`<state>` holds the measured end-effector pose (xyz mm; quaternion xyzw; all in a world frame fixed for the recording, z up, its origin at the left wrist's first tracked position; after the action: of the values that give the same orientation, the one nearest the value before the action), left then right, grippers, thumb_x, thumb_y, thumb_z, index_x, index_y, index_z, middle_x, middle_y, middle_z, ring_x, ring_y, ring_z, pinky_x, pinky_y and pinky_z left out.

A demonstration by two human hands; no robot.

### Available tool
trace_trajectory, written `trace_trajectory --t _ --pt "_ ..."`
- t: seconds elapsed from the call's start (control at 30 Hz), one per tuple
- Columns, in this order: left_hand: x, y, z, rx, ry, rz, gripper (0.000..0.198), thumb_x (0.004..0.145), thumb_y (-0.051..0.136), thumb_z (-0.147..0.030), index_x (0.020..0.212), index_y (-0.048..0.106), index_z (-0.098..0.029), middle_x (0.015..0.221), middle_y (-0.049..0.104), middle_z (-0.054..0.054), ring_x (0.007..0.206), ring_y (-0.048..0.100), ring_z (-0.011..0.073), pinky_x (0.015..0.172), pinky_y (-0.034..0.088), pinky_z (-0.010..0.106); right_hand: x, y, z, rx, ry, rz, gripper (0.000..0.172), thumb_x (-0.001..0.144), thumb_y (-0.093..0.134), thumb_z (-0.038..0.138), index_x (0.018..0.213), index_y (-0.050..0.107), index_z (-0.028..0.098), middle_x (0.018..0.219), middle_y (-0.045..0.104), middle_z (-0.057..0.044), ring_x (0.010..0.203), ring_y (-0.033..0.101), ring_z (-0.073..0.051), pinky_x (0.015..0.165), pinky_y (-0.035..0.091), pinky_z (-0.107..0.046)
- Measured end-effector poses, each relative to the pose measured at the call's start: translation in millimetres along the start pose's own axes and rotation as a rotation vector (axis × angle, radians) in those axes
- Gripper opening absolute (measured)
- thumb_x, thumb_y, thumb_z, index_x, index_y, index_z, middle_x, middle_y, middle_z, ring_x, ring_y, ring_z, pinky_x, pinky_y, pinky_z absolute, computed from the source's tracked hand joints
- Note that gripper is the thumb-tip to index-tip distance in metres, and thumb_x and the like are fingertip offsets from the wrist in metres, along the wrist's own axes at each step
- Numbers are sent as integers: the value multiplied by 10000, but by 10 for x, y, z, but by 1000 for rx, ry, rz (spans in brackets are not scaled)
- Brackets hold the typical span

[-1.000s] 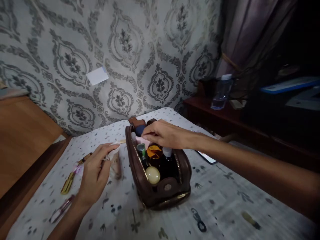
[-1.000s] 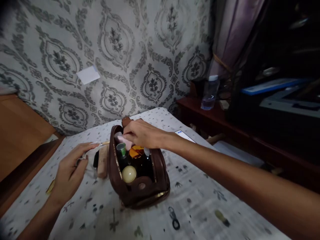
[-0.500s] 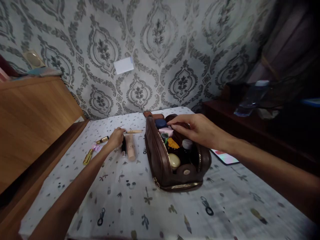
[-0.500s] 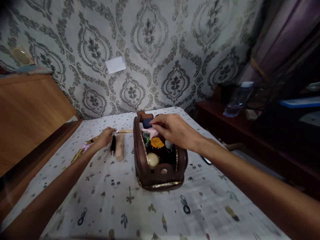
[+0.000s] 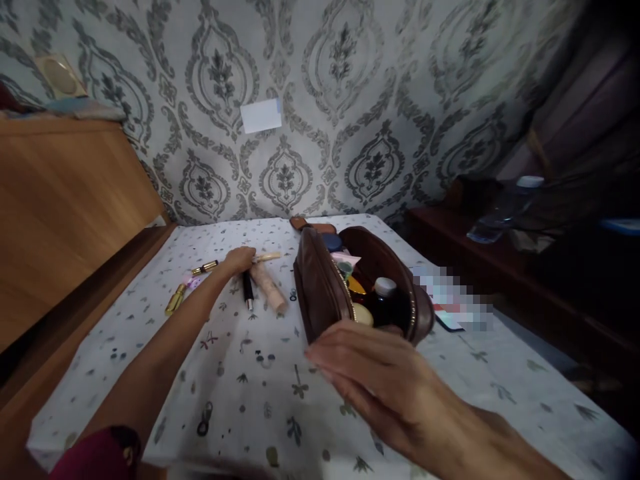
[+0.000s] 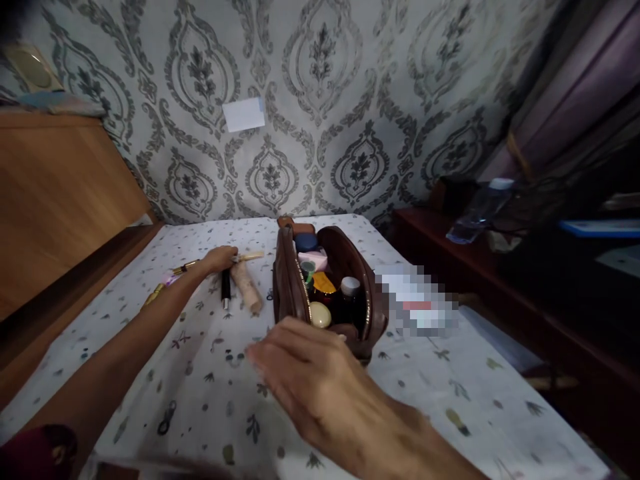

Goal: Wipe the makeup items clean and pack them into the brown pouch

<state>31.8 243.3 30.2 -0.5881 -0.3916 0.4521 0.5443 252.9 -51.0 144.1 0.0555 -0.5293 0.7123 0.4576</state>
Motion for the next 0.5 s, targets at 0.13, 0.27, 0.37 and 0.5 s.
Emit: trace_trajectory --t 0.13,0.27,0.37,0.5 --pt "-359 -174 150 -63 -49 -97 241 938 563 -269 1138 593 -138 1163 629 108 1063 603 235 918 494 430 -29 479 -87 112 64 138 264 989 426 173 979 690 162 811 678 -70 777 628 -180 675 528 -308" --pt "-809 -418 225 -186 -54 -281 256 907 523 -184 1161 549 -176 1232 604 115 1145 549 255 926 452 362 -55 836 -331 262 258 65 220 944 513 219 1082 680 176 1013 702 -95 900 656 -193 820 548 -357" --pt "-1233 -402 142 -339 -45 -306 241 901 549 -309 1112 574 -195 983 667 41 904 628 217 774 489 299 -26 1111 -558 406 459 17 295 921 535 293 1174 631 175 1059 695 -105 899 662 -200 775 563 -365" --pt "-1847 -48 -76 -1365 -248 -244 471 781 670 -499 1111 579 -175 703 612 -14 594 590 164 542 462 252 92 1523 -670 744 638 -88 405 887 578 400 1235 547 197 1026 681 -93 969 673 -223 777 575 -382"
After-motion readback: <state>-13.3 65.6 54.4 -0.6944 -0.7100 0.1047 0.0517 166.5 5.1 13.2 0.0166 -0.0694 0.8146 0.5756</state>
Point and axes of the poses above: each hand's wrist, its own x-axis towards the middle knuckle, its own y-axis out of the palm, z = x × y, the point moved 4 cm from there along x, towards the middle knuckle
